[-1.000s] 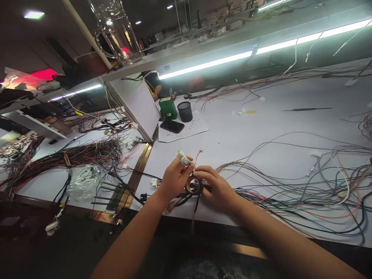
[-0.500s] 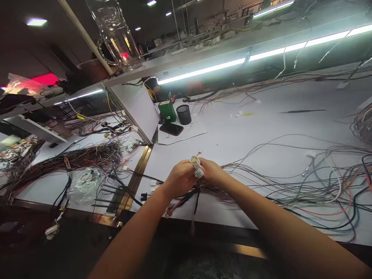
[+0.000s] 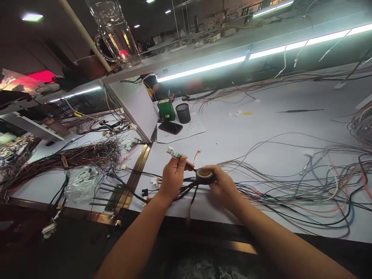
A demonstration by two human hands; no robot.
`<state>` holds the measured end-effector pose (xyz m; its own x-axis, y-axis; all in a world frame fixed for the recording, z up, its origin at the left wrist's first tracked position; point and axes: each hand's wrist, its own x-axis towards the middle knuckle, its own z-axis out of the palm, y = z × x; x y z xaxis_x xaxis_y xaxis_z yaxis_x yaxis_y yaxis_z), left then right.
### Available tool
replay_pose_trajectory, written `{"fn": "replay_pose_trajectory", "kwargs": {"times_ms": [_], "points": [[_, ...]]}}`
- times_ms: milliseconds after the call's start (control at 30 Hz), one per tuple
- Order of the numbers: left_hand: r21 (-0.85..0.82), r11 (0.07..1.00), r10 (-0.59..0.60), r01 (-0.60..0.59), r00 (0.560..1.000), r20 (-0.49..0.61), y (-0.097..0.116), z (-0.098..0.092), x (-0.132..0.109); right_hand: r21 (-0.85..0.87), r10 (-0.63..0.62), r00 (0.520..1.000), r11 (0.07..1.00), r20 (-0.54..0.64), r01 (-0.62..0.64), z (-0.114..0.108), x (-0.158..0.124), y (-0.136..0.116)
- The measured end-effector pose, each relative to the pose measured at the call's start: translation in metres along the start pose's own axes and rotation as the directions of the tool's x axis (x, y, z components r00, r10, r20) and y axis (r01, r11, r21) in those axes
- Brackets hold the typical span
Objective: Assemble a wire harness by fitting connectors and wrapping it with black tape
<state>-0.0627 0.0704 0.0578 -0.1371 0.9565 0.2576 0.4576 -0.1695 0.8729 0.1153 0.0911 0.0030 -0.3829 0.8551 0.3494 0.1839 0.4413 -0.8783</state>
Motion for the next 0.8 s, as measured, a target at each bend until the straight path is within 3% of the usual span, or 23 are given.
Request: {"fn": "replay_pose_trajectory", "kwargs": {"times_ms": [100,167,233,300,333,500,600,700,800], "points": [[0.023,0.976,0.212,-0.215,0.973,0.094,0.001,-0.001,-0.006,-0.03,0.241,0.96,0.971,0.14,-0.239,-0.014,0.017,0.012],[0.051,0.91,0.39,-0.412,0.89,0.236,0.004,-0.001,-0.002,-0.113,0.289,0.928,0.956,0.236,-0.27,-0.016,0.035,0.015],[0.057,0.81,0.528,-0.584,0.768,0.363,0.007,0.0,0.007,-0.162,0.258,0.922,0.962,0.29,-0.219,-0.01,0.054,0.012],[0.116,0.738,0.556,-0.665,0.696,0.454,0.007,0.0,0.019,-0.171,0.209,0.917,0.972,0.338,-0.158,-0.002,0.065,0.007],[0.167,0.727,0.53,-0.666,0.699,0.48,0.006,0.001,0.024,-0.175,0.193,0.916,0.975,0.353,-0.138,0.001,0.067,0.003],[0.334,0.795,0.348,-0.507,0.832,0.432,-0.008,0.01,0.038,-0.165,0.17,0.935,0.979,0.311,-0.122,-0.006,0.032,-0.008],[0.346,0.853,0.241,-0.39,0.884,0.401,-0.015,0.019,0.041,-0.162,0.033,0.964,0.987,0.263,0.01,-0.012,0.004,-0.013],[0.328,0.898,0.136,-0.294,0.893,0.43,-0.017,0.023,0.046,-0.231,-0.136,0.96,0.953,0.244,0.194,-0.009,-0.008,-0.017],[0.282,0.936,0.044,-0.21,0.866,0.499,-0.017,0.02,0.05,-0.218,-0.123,0.94,0.955,0.318,0.199,-0.004,-0.005,-0.019]]}}
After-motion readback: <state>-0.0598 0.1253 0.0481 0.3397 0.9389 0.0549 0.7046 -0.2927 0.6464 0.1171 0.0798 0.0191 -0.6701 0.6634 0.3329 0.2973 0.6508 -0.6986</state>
